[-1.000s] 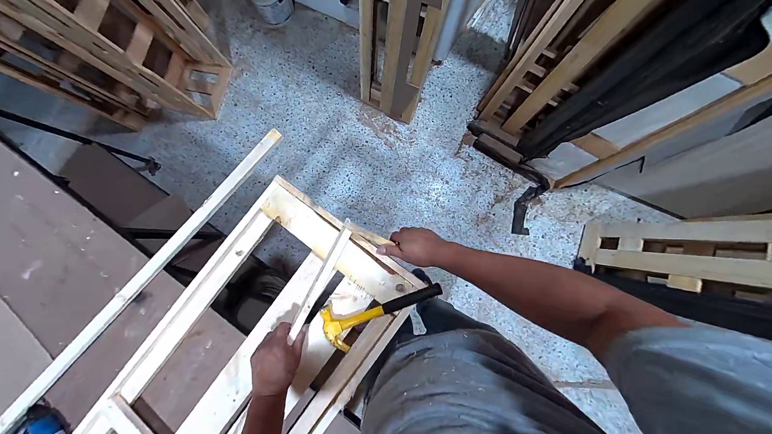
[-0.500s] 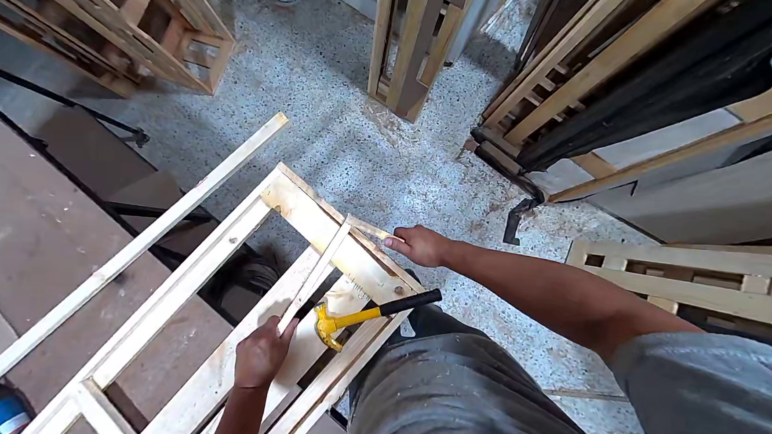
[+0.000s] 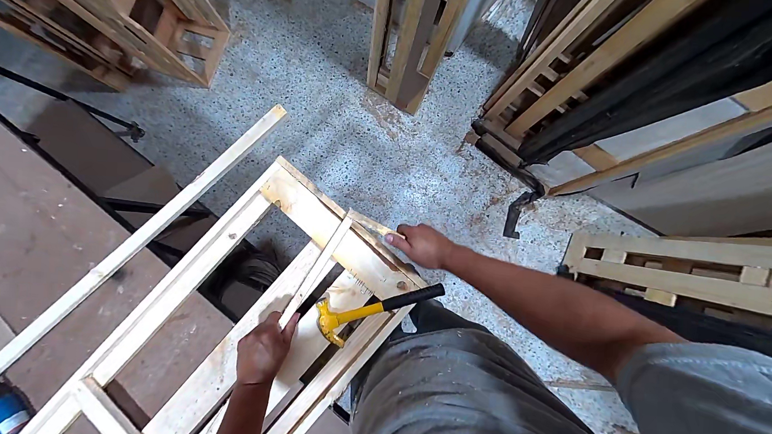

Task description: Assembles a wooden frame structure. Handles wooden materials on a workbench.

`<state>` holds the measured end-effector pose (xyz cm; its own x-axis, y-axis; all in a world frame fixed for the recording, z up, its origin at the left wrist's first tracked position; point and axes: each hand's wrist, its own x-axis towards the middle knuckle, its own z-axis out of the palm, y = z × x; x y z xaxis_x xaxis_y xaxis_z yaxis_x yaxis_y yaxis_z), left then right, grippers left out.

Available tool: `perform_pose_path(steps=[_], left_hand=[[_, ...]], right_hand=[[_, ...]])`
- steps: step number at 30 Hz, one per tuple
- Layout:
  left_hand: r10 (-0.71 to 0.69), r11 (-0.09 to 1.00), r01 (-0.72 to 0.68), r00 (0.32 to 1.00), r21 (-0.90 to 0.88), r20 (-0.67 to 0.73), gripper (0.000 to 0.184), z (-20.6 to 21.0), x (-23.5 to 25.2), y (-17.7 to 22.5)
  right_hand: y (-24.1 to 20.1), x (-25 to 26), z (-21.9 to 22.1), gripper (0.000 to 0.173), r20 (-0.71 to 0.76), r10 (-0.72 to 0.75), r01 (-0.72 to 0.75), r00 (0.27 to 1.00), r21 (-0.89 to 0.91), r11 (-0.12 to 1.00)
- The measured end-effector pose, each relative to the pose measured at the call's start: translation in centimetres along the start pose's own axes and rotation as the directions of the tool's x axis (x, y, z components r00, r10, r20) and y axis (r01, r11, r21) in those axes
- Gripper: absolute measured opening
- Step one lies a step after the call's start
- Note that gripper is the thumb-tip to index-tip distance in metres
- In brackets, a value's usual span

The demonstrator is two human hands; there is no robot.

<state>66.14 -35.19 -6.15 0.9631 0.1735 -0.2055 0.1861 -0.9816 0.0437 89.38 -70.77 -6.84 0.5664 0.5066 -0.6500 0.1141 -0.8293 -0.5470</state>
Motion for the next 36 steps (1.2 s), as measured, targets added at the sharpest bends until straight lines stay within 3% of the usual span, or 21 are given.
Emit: perform_pose_path(steps=[4, 12, 18, 23, 27, 33, 36], left_hand=[[-0.058, 0.998, 0.059, 0.995, -0.011, 0.078, 0.07, -0.9, 0.4, 0.3], [-0.046, 0.999, 0.046, 0.999, -0.01, 0.012, 0.07, -0.8, 0.2, 0.3], [-0.047, 0.999, 0.046, 0.999, 0.006, 0.026, 0.068, -0.8, 0.3, 0.4], [-0.024, 1.0, 0.024, 1.0, 0.01, -0.012, 0.069, -0.7, 0.3, 0.2], [-0.007, 1.0, 0.007, 1.0, 0.019, -0.013, 0.069, -0.6, 0.3, -0.1], [-0.002, 1.0, 0.004, 0.999, 0.025, -0.043, 0.069, -0.3, 0.2, 0.2], [-0.015, 1.0, 0.015, 1.0, 0.025, -0.021, 0.071, -0.3, 0.2, 0.1]], right_hand=[[-3.4, -1.8, 0.4, 0.084, -0.018, 0.173, -0.172, 0.985, 0.032, 0.984], [-7.2, -3.4, 1.8, 0.087, -0.103, 0.352, -0.354, 0.93, 0.002, 0.935], [-9.6, -4.4, 2.9, 0.08, -0.098, 0.41, -0.404, 0.907, 0.076, 0.911], [-9.5, -4.1, 3.5, 0.067, -0.054, 0.401, -0.395, 0.915, 0.098, 0.914], [-7.0, -3.3, 0.4, 0.047, 0.005, 0.304, -0.304, 0.953, -0.01, 0.953], [-3.2, -1.5, -1.6, 0.043, 0.027, 0.114, -0.109, 0.993, -0.143, 0.984], [-4.2, -2.1, -0.6, 0.047, 0.008, 0.171, -0.17, 0.985, -0.072, 0.983]])
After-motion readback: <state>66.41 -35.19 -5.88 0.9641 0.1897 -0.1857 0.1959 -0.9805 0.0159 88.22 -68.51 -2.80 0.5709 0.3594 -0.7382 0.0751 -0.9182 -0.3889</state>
